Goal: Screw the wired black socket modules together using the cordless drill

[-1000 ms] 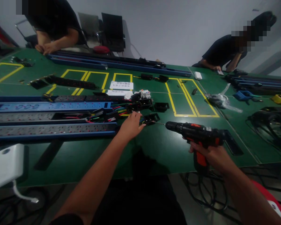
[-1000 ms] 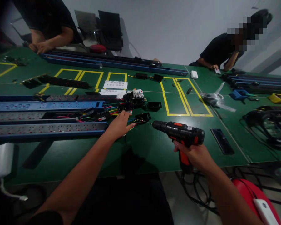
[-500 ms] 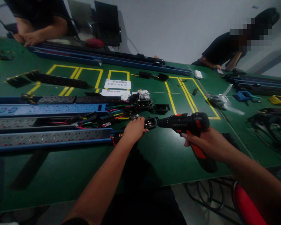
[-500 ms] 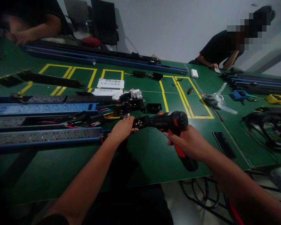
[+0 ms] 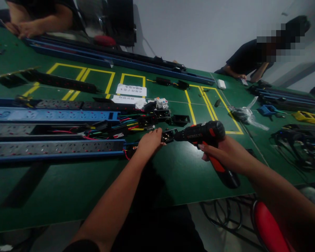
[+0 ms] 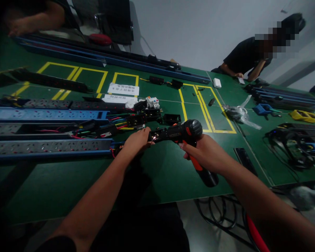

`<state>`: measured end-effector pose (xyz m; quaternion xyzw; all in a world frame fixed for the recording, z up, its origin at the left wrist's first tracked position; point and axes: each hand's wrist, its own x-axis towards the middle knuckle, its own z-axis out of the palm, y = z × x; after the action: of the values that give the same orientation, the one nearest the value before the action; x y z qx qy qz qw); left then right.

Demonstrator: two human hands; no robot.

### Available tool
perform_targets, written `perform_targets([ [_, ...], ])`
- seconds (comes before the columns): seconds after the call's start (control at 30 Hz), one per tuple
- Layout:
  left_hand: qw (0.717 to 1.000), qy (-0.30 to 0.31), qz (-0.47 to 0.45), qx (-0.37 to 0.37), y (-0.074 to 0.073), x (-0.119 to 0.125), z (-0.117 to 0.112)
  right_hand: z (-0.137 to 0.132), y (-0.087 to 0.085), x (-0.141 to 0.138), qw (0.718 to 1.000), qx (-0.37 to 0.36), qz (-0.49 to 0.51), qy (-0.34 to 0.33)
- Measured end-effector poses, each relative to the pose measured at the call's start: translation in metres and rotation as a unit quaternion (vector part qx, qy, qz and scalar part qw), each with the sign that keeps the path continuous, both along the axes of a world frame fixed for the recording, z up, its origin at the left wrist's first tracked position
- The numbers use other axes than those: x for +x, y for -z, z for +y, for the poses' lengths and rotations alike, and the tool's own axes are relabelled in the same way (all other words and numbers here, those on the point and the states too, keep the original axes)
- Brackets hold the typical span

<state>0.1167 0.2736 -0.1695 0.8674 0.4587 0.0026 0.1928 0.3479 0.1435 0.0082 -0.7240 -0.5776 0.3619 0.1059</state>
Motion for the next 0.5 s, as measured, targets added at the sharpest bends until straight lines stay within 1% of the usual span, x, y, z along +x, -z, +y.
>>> perform_targets([
  [0.1,1.000,0.002,-0.003,0.005,0.000,-0.001,-0.001,0.003,-0.001,-0.007,1.000,-0.022,-0.004,0.019],
  [0.33,1.000,0.004,-0.012,0.026,-0.002,-0.005,-0.004,0.003,0.004,-0.012,1.000,0.001,0.006,0.010],
  [0.5,1.000,0.003,-0.013,0.028,-0.002,-0.006,-0.004,-0.002,0.010,-0.011,1.000,-0.009,0.008,0.014],
])
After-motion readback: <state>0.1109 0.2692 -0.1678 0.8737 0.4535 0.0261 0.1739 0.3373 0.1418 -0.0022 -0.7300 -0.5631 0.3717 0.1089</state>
